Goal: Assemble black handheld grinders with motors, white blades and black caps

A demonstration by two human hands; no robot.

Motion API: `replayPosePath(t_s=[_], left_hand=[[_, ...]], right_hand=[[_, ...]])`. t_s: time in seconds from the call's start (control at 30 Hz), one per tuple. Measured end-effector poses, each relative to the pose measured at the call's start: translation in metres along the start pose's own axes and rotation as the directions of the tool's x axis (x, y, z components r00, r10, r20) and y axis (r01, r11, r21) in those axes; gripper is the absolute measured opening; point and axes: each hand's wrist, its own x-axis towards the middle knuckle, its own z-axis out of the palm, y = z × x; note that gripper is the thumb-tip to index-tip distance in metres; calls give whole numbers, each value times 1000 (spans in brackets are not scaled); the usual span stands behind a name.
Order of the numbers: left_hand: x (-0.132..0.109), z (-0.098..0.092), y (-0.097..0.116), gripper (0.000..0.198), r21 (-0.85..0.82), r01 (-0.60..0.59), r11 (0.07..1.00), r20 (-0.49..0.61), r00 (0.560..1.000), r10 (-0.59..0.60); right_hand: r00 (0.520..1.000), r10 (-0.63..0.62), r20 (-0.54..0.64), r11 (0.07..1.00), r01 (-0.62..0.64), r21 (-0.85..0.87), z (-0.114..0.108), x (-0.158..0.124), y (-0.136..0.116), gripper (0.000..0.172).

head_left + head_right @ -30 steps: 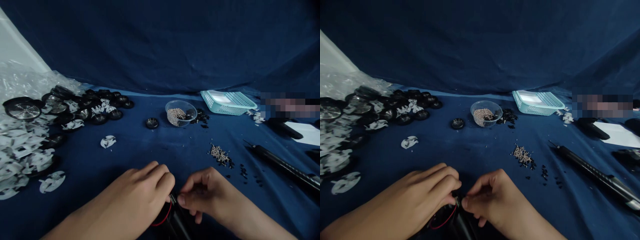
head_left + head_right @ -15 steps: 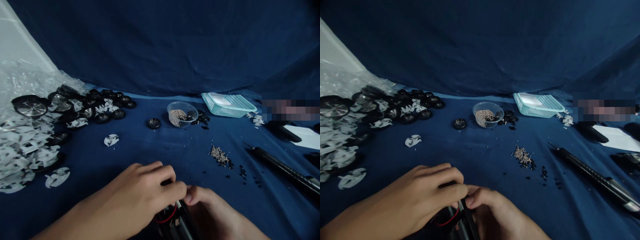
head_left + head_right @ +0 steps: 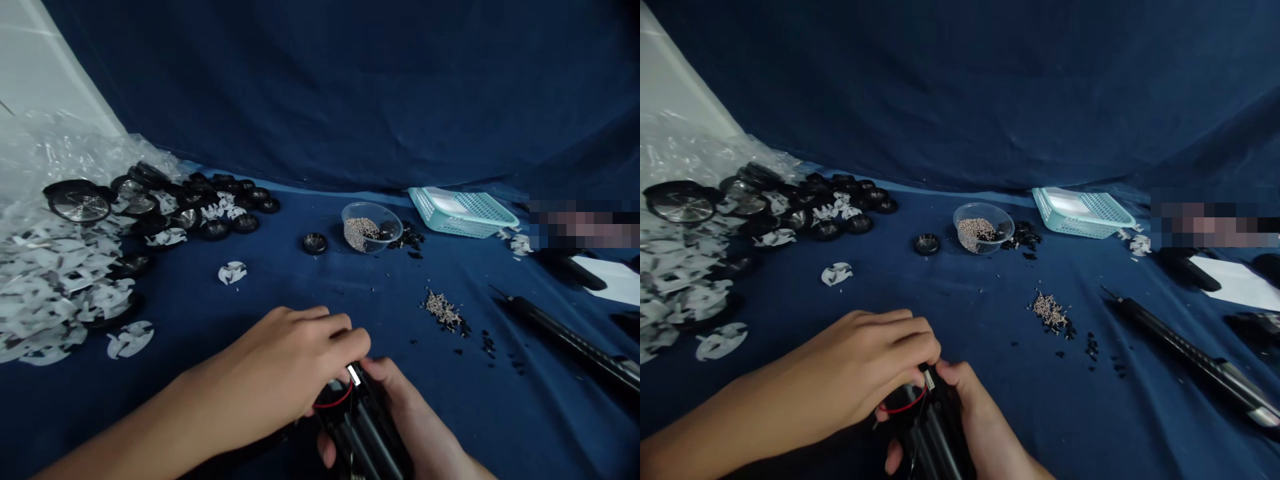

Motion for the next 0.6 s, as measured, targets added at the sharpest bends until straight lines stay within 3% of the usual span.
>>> replayPosePath(t_s=[0.2, 0.37, 0.5, 0.6], left_hand=[[1, -3, 1, 18, -57, 45, 997, 2, 999, -45], [1, -2, 1, 31, -64, 46, 997, 29, 999, -44], [-1, 3, 0, 42, -123, 98, 988, 25, 995, -95], [-2, 6, -1, 41, -182, 127, 975, 31, 992, -124]], right_hand=[[1000, 5, 25, 997, -7, 71, 1, -1, 2, 77], [995, -7, 103, 999, 2, 47, 1, -3, 0, 72], [987, -96, 126, 995, 95, 15, 2, -2, -2, 54], [987, -89, 134, 996, 88, 14, 0, 1, 0, 53]])
